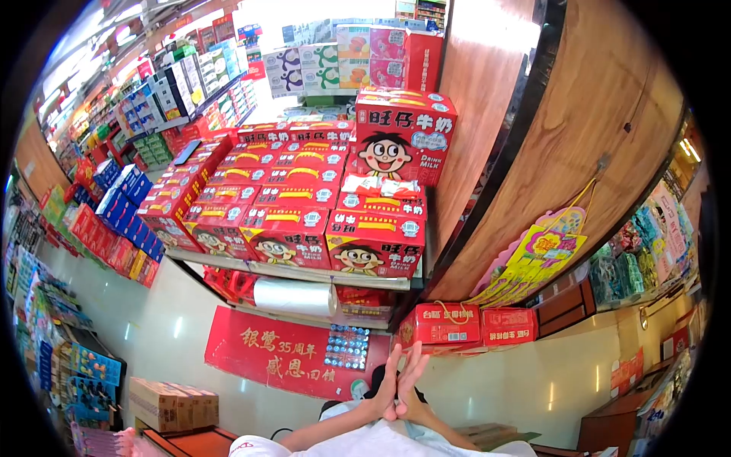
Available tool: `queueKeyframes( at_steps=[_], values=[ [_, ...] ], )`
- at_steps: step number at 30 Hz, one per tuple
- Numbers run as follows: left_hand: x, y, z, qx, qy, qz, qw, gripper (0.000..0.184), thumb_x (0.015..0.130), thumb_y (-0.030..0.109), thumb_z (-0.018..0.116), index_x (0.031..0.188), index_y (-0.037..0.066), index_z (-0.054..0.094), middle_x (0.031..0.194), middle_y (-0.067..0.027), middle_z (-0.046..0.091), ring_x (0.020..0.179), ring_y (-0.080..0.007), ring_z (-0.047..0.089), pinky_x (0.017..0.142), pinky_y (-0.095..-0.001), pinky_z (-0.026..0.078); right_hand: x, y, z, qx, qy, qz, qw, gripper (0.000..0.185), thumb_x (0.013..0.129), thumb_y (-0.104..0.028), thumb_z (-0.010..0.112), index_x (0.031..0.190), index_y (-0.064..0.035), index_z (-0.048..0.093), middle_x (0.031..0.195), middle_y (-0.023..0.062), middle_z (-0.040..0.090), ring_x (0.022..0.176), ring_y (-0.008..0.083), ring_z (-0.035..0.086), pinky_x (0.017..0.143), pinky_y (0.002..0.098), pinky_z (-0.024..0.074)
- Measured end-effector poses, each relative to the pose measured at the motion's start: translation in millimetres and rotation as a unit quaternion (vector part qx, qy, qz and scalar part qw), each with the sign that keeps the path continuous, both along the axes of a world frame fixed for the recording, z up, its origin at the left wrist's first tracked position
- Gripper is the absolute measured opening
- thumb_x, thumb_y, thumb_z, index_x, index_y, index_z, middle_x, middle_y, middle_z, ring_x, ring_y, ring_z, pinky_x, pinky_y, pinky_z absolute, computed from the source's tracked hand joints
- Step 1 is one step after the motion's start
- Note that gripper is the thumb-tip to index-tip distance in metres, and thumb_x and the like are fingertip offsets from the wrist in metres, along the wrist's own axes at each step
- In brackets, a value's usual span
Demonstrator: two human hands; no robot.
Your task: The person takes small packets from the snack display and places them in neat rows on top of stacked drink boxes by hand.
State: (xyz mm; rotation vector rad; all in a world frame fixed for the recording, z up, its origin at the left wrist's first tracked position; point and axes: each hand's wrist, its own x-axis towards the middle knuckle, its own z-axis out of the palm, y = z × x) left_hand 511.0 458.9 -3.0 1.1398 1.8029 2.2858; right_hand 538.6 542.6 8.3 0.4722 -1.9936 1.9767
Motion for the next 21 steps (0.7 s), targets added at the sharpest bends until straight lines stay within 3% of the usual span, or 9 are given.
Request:
queueKeyframes(
  at_steps=[2,3,6,9,12,14,17,20,21],
  values=[
    [0.0,-6.0,11.8,0.006,0.034,-0.002,0.999,0.106,0.093,0.070,0.040,0.154,0.002,-0.014,0.163,-0.0233,-0.003,0.150,-0.0399,0.006,0.121,-0.0526,0.005,2.0,0.2,1.6,0.011,-0.017,0.015,1.000,0.131,0.077,-0.086,0.047,0.145,-0.0127,-0.037,0.158,0.0236,-0.026,0.148,0.0375,-0.019,0.118,0.0516,-0.0062],
    [-1.6,-9.5,17.2,0.000,0.039,-0.007,0.999,0.094,0.099,0.060,0.038,0.154,0.006,-0.015,0.163,-0.0220,-0.005,0.150,-0.0393,0.004,0.121,-0.0523,0.004,-0.5,0.1,3.1,0.017,-0.021,0.023,0.999,0.131,0.077,-0.086,0.047,0.145,-0.0128,-0.038,0.158,0.0235,-0.025,0.148,0.0374,-0.018,0.118,0.0516,-0.0057],
    [2.3,-8.9,-32.5,0.008,0.040,0.048,0.998,0.092,0.100,0.055,0.041,0.155,0.009,-0.016,0.162,-0.0233,-0.007,0.151,-0.0391,0.001,0.121,-0.0523,0.003,-6.1,3.9,5.4,0.023,-0.017,0.037,0.999,0.130,0.077,-0.086,0.047,0.147,-0.0122,-0.035,0.159,0.0230,-0.024,0.149,0.0374,-0.017,0.119,0.0517,-0.0047],
    [-7.1,-6.2,-22.6,0.025,0.090,0.073,0.993,0.091,0.101,0.053,0.041,0.154,0.009,-0.018,0.162,-0.0244,-0.008,0.150,-0.0392,-0.003,0.121,-0.0531,0.002,-5.9,5.1,0.9,0.009,-0.010,0.036,0.999,0.130,0.077,-0.086,0.048,0.148,-0.0116,-0.032,0.159,0.0225,-0.023,0.149,0.0375,-0.015,0.119,0.0518,-0.0037],
    [-4.2,8.3,1.8,0.033,0.071,0.063,0.995,0.088,0.101,0.054,0.038,0.155,0.007,-0.014,0.163,-0.0224,-0.005,0.151,-0.0347,-0.001,0.122,-0.0475,0.005,-5.6,3.3,-6.3,-0.041,0.009,0.002,0.999,0.130,0.077,-0.086,0.048,0.150,-0.0111,-0.029,0.160,0.0221,-0.022,0.149,0.0375,-0.014,0.119,0.0520,-0.0028],
    [1.8,19.7,-26.8,0.052,0.008,-0.003,0.999,0.093,0.099,0.058,0.040,0.156,0.006,-0.011,0.163,-0.0214,-0.005,0.151,-0.0333,0.000,0.121,-0.0456,0.006,-6.2,4.3,-10.7,-0.097,0.030,-0.034,0.994,0.129,0.077,-0.086,0.048,0.151,-0.0107,-0.027,0.160,0.0218,-0.021,0.150,0.0375,-0.013,0.119,0.0521,-0.0021],
    [14.6,36.1,-30.4,0.041,0.028,-0.031,0.998,0.104,0.093,0.069,0.039,0.155,0.005,-0.013,0.162,-0.0231,-0.009,0.151,-0.0363,-0.003,0.120,-0.0500,0.003,6.9,44.8,-1.9,-0.004,-0.064,0.081,0.995,0.121,0.079,-0.084,0.048,0.158,-0.0100,-0.006,0.162,0.0200,-0.015,0.150,0.0382,-0.006,0.119,0.0536,0.0071],
    [21.1,58.6,-7.5,0.025,0.091,-0.044,0.995,0.116,0.086,0.081,0.037,0.154,0.004,-0.017,0.161,-0.0259,-0.014,0.150,-0.0408,-0.007,0.118,-0.0564,-0.002,30.6,56.8,14.1,0.005,-0.038,-0.045,0.998,0.105,0.084,-0.080,0.046,0.158,-0.0113,0.016,0.163,0.0239,-0.005,0.150,0.0415,-0.002,0.119,0.0532,0.0054],
    [23.9,67.4,-6.3,0.027,0.090,-0.065,0.993,0.116,0.086,0.081,0.037,0.154,0.004,-0.017,0.161,-0.0259,-0.014,0.150,-0.0408,-0.007,0.118,-0.0564,-0.002,35.8,65.4,10.1,0.014,-0.038,-0.050,0.998,0.106,0.084,-0.080,0.045,0.158,-0.0105,0.015,0.163,0.0224,-0.006,0.150,0.0403,-0.001,0.118,0.0534,0.0119]
  ],
)
